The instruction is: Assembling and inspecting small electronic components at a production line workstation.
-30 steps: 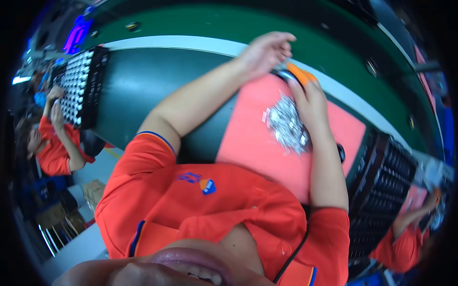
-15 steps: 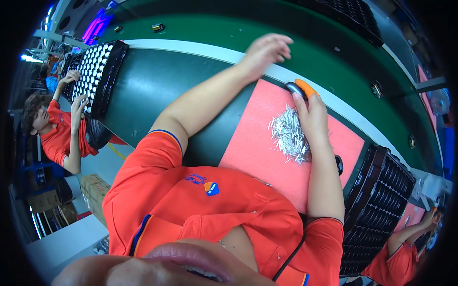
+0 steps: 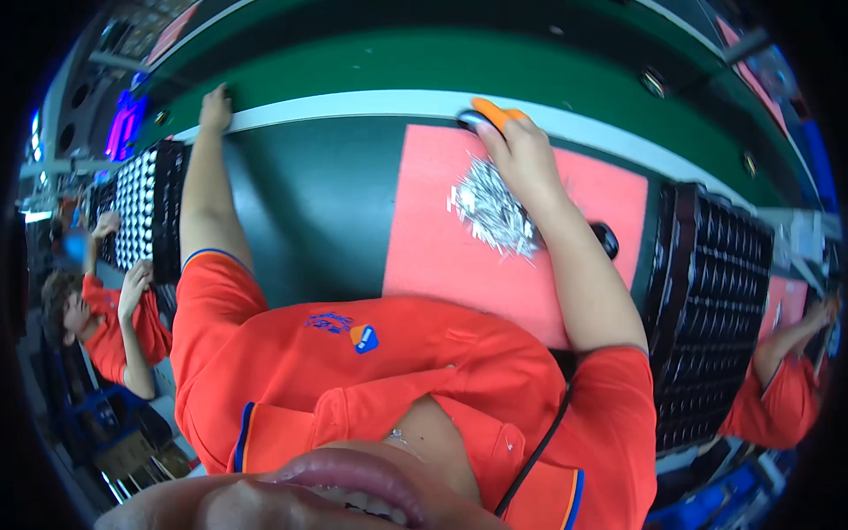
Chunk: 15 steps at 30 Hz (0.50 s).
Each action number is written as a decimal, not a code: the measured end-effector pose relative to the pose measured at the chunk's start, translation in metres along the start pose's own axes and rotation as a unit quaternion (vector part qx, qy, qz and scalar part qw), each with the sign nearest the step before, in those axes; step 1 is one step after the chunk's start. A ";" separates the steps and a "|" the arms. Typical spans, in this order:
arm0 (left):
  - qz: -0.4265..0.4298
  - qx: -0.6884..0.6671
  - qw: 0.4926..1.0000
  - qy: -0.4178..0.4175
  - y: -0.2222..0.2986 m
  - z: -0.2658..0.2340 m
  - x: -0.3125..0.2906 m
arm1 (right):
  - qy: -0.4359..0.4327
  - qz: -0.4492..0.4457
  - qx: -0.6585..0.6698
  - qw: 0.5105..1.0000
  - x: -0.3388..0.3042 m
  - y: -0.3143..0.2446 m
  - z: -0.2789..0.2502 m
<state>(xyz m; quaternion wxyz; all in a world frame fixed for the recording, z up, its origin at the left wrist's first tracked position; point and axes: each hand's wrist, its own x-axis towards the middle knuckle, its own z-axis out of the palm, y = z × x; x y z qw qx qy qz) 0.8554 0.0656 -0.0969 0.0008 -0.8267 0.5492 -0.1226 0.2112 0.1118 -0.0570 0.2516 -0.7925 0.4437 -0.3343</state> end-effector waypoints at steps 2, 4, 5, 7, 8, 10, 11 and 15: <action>-0.010 -0.095 0.993 0.067 0.020 0.001 -0.006 | 0.045 0.002 0.027 0.999 0.000 0.003 0.003; -0.007 -0.258 0.952 0.161 0.096 -0.020 -0.019 | 0.078 0.098 0.046 0.991 0.001 0.006 -0.004; -0.022 -0.447 0.882 0.147 0.130 -0.032 -0.031 | 0.107 0.091 0.088 0.986 0.001 0.010 -0.004; -0.041 -0.683 0.723 0.089 0.215 -0.062 -0.066 | 0.129 0.104 0.165 0.972 -0.001 0.013 -0.012; -0.020 -0.764 0.643 0.054 0.237 -0.066 -0.087 | 0.122 0.099 0.170 0.973 0.002 0.012 -0.010; -0.020 -0.875 0.478 -0.072 0.305 -0.080 -0.127 | 0.099 0.098 0.222 0.965 0.003 0.021 -0.008; -0.028 -0.899 0.420 -0.122 0.337 -0.092 -0.149 | 0.098 0.099 0.219 0.966 0.002 0.020 -0.010; 0.010 -0.914 0.342 -0.220 0.404 -0.117 -0.201 | 0.110 0.087 0.242 0.960 0.002 0.007 -0.009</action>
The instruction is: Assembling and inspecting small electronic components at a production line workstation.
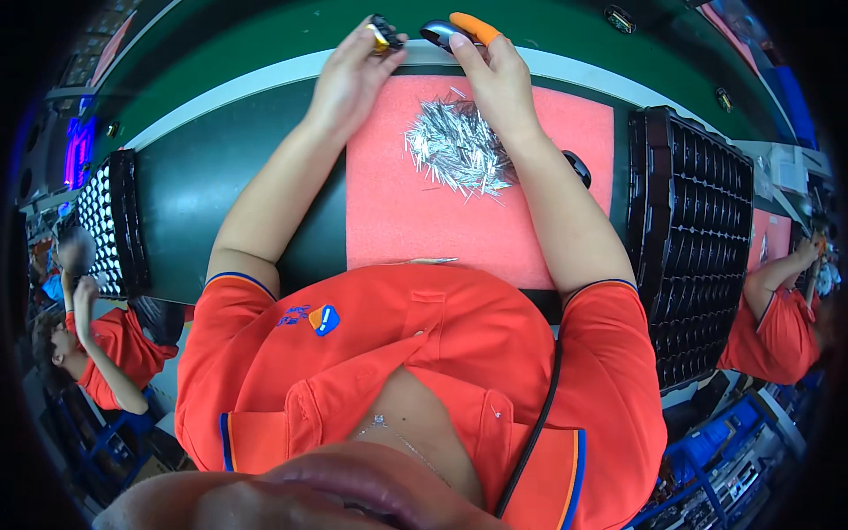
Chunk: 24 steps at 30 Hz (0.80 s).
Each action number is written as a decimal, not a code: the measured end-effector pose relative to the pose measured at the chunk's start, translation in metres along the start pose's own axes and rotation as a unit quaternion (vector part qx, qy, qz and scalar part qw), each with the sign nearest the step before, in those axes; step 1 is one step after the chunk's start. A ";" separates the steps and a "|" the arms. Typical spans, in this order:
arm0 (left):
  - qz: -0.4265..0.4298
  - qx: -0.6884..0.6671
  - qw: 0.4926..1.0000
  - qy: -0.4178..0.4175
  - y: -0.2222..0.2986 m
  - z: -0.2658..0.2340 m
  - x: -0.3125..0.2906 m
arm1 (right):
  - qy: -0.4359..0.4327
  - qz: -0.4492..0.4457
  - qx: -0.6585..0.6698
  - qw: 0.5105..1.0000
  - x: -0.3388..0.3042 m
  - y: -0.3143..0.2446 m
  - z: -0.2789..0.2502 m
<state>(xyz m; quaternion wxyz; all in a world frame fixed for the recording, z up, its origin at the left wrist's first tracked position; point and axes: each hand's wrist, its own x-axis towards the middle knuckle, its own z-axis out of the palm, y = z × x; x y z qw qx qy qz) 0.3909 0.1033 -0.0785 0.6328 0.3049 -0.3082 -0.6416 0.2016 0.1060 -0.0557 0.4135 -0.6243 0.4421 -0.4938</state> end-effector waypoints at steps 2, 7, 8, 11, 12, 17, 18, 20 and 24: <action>-0.005 0.041 0.999 0.016 -0.004 0.025 -0.009 | 0.015 -0.011 0.014 1.000 0.001 -0.003 -0.003; 0.011 0.093 0.995 -0.021 -0.012 0.020 -0.019 | 0.047 -0.027 0.063 0.997 0.002 -0.003 -0.004; 0.001 0.092 0.996 -0.019 -0.012 0.022 -0.019 | 0.048 -0.028 0.061 0.997 0.002 -0.003 -0.004; -0.019 0.088 0.996 -0.017 -0.010 0.024 -0.020 | 0.036 -0.035 0.054 0.997 -0.002 -0.003 -0.002; -0.030 0.087 0.996 -0.015 -0.010 0.025 -0.020 | 0.037 -0.035 0.051 0.997 -0.003 -0.004 -0.002; -0.045 0.077 0.996 -0.018 -0.010 0.024 -0.019 | 0.005 -0.052 -0.032 0.998 -0.002 -0.001 -0.001; -0.045 0.080 0.995 -0.023 -0.011 0.023 -0.019 | 0.007 -0.054 -0.031 0.998 -0.002 0.001 0.000; -0.045 0.088 0.995 -0.025 -0.011 0.023 -0.019 | 0.007 -0.051 -0.036 0.998 -0.002 0.002 0.000; -0.037 0.122 0.991 -0.033 -0.012 0.023 -0.019 | 0.006 -0.053 -0.072 0.996 -0.001 0.003 0.000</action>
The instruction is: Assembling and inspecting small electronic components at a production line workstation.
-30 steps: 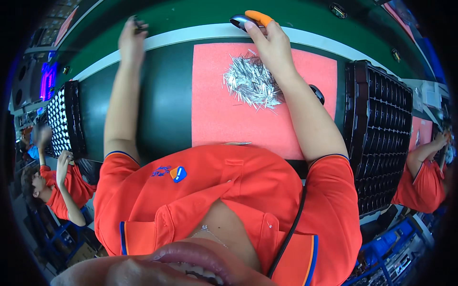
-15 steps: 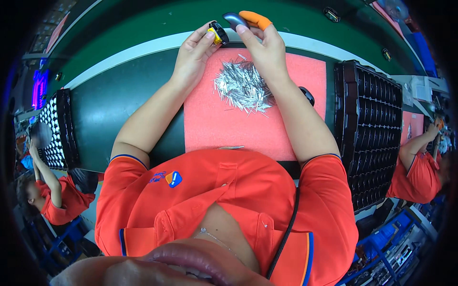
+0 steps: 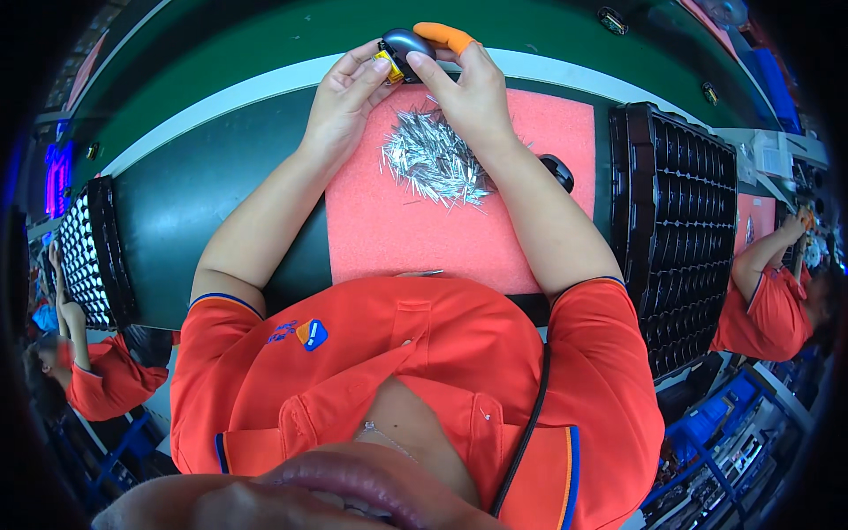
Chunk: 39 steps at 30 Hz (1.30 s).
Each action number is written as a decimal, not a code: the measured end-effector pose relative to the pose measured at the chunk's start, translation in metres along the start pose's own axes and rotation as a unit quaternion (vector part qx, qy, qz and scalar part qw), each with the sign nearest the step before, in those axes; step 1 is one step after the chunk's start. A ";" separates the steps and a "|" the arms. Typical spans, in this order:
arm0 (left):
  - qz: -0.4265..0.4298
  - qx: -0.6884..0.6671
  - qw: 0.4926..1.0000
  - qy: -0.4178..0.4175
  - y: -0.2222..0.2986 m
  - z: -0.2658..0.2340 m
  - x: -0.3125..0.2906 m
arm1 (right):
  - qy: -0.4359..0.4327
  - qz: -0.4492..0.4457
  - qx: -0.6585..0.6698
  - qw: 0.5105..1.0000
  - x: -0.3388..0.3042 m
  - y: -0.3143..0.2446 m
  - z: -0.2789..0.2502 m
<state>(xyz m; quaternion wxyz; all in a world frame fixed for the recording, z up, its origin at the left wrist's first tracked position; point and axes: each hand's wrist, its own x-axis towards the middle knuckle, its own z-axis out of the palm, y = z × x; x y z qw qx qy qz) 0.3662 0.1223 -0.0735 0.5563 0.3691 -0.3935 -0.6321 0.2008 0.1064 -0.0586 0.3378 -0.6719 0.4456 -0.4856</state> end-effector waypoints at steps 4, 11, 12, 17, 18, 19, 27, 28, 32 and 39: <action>0.005 -0.018 1.000 0.002 -0.005 -0.001 0.002 | 0.010 0.001 0.003 1.000 0.000 0.000 0.000; 0.028 -0.018 0.999 0.005 -0.007 -0.003 0.002 | -0.010 0.015 -0.084 0.996 0.002 -0.005 -0.005; 0.026 -0.021 0.999 0.005 -0.006 -0.003 0.002 | -0.027 0.043 -0.070 0.996 0.002 -0.005 -0.006; 0.001 -0.047 0.999 -0.014 0.003 0.002 0.000 | -0.065 0.131 0.015 0.989 0.001 -0.006 -0.008; -0.006 -0.051 0.998 -0.025 0.004 0.002 0.000 | -0.064 0.121 0.040 0.990 0.002 -0.001 -0.008; -0.007 -0.051 0.998 -0.027 0.003 0.000 0.003 | -0.062 0.121 0.040 0.990 0.005 0.003 -0.011; -0.010 -0.128 0.991 0.021 0.006 -0.005 0.007 | -0.155 0.044 -0.317 0.935 0.005 -0.011 -0.029; -0.010 -0.129 0.991 0.024 0.005 -0.009 0.009 | -0.158 0.044 -0.316 0.935 0.001 -0.011 -0.028; -0.053 -0.217 0.975 0.000 0.004 -0.019 0.015 | -0.174 -0.044 -0.369 0.912 -0.005 -0.008 -0.022; -0.057 -0.211 0.976 -0.002 0.014 -0.011 0.011 | -0.180 -0.051 -0.430 0.883 -0.005 -0.009 -0.019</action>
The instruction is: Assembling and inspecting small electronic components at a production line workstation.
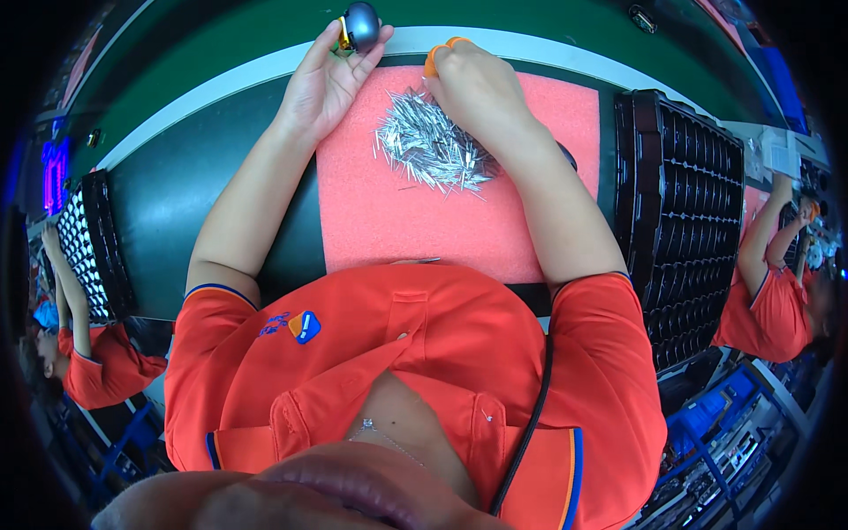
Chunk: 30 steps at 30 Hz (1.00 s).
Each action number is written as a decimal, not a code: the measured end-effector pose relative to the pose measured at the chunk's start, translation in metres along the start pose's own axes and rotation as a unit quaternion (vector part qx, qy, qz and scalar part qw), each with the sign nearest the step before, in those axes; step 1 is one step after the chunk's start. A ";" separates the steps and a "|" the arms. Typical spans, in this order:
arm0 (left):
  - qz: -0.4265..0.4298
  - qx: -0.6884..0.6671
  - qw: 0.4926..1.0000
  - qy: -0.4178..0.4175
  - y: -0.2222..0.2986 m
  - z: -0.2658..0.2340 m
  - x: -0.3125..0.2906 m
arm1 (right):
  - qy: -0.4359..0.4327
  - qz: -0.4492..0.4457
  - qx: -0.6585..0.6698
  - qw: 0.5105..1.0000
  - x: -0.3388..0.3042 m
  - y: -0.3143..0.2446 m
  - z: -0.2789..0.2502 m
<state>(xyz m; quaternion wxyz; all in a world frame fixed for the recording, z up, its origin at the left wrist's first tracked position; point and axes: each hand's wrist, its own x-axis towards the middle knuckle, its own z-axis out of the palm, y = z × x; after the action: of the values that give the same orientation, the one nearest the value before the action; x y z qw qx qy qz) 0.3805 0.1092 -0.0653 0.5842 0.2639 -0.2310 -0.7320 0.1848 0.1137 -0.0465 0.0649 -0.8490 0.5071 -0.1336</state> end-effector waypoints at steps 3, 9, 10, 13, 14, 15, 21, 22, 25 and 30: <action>-0.002 0.012 1.000 -0.013 0.000 -0.004 0.002 | 0.010 -0.002 0.026 1.000 0.000 0.006 0.003; 0.015 0.051 0.998 -0.021 -0.003 -0.013 0.002 | 0.008 0.008 0.148 0.989 0.001 0.016 0.007; 0.014 0.053 0.998 -0.022 -0.003 -0.012 0.001 | 0.009 0.009 0.149 0.989 0.002 0.015 0.004; 0.020 0.102 0.993 -0.053 -0.004 -0.002 -0.003 | -0.017 0.107 0.191 0.976 0.007 0.018 0.001; 0.022 0.151 0.986 -0.069 -0.003 0.003 -0.005 | 0.019 0.106 0.270 0.957 0.010 0.019 0.002; 0.024 0.200 0.976 -0.086 -0.003 0.006 -0.006 | 0.056 0.104 0.347 0.930 0.012 0.019 0.002; 0.068 0.354 0.927 -0.104 -0.013 0.012 -0.015 | 0.032 0.182 0.529 0.828 0.014 0.005 -0.022; 0.106 0.353 0.924 -0.106 -0.015 0.013 -0.015 | 0.032 0.182 0.528 0.829 0.012 0.008 -0.015; 0.083 0.319 0.939 -0.099 -0.014 0.014 -0.015 | 0.140 0.095 0.545 0.821 0.010 0.009 -0.003; 0.077 0.318 0.939 -0.103 -0.017 0.007 -0.012 | 0.186 -0.035 0.288 0.939 0.003 -0.007 -0.007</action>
<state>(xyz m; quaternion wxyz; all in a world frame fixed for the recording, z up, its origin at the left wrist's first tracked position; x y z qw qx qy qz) 0.3650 0.1247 -0.0696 0.4975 0.3400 -0.5304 -0.5963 0.1901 0.1145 -0.0376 0.2059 -0.7714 0.4198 -0.4316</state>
